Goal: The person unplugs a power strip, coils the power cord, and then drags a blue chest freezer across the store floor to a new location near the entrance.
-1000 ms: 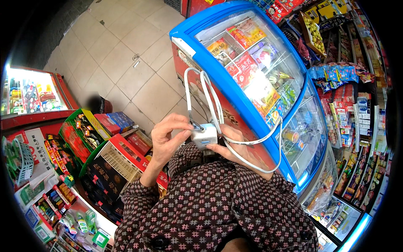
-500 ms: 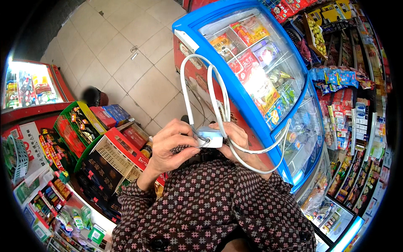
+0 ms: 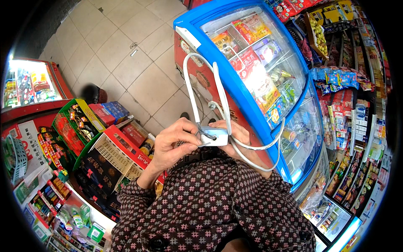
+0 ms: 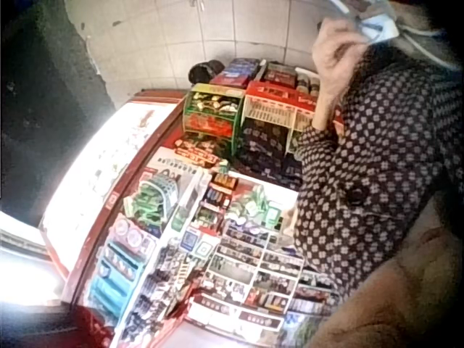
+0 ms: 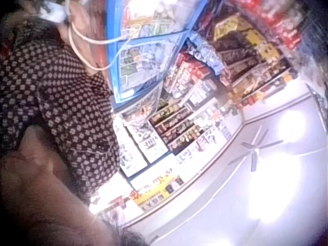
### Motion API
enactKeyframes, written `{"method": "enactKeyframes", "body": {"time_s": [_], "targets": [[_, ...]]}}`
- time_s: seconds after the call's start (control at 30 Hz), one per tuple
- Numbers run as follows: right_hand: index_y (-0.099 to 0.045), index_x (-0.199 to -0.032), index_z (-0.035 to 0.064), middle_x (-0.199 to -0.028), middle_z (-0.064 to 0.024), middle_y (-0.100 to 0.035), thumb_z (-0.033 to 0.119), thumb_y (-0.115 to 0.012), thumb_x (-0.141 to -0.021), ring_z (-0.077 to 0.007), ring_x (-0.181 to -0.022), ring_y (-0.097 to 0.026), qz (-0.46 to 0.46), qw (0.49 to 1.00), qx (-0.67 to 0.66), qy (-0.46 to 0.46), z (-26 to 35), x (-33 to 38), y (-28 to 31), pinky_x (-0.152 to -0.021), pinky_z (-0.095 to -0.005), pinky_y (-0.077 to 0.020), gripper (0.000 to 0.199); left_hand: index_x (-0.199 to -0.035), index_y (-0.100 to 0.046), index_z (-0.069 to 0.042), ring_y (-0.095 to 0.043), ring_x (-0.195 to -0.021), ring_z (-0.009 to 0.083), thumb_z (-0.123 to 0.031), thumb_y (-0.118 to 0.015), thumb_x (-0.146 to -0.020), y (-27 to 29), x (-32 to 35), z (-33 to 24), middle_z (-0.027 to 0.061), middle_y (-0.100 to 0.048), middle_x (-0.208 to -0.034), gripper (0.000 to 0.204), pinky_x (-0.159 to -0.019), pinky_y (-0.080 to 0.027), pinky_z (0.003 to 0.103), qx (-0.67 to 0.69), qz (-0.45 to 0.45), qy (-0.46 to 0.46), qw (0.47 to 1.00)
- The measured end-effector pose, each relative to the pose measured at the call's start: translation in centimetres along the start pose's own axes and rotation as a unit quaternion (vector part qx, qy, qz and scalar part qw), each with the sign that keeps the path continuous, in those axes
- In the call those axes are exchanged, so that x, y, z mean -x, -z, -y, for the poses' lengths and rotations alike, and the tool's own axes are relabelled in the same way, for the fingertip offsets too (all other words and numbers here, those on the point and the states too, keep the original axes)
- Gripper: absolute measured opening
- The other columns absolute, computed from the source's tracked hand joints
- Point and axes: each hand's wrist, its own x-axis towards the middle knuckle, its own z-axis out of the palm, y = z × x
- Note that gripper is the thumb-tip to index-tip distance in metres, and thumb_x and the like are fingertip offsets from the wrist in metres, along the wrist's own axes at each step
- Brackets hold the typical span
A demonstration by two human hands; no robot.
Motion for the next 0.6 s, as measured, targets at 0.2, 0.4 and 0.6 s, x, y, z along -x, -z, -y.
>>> {"method": "enactKeyframes", "body": {"time_s": [0.2, 0.4, 0.6], "targets": [[-0.061, -0.103, -0.0027, -0.101, -0.0170, -0.064, 0.001, -0.072, -0.068, -0.0298, -0.093, -0.064, 0.015, 0.999, 0.000, -0.036, 2.0, -0.6, 0.5, -0.081, -0.0367, -0.0504, 0.037, -0.086, -0.062, -0.004, -0.055, -0.087, 0.0174, -0.013, -0.062, -0.087, 0.5, 1.0, 3.1, 0.0108, -0.060, -0.093, 0.009, -0.076, -0.045, 0.031, 0.232, -0.028, 0.046, 0.971], [-0.060, -0.100, -0.0028, -0.097, -0.0170, -0.064, 0.004, -0.076, -0.066, -0.0294, -0.087, -0.065, 0.020, 0.996, 0.018, -0.080, 2.4, -0.4, 0.2, -0.074, -0.0350, -0.0513, 0.038, -0.086, -0.054, -0.010, -0.054, -0.084, 0.0181, -0.021, -0.064, -0.086, 0.3, 1.2, 3.7, 0.0075, -0.064, -0.082, 0.015, -0.077, -0.045, 0.033, 0.393, -0.081, 0.129, 0.907], [-0.059, -0.101, -0.0034, -0.091, -0.0175, -0.064, 0.008, -0.078, -0.066, -0.0304, -0.082, -0.065, 0.036, 0.996, 0.026, -0.080, 2.4, -0.2, 0.6, -0.069, -0.0352, -0.0512, 0.042, -0.088, -0.052, -0.011, -0.054, -0.085, 0.0147, -0.024, -0.061, -0.089, 0.0, 1.1, 3.7, 0.0045, -0.059, -0.080, 0.016, -0.080, -0.044, 0.031, 0.394, -0.102, 0.146, 0.901]]}}
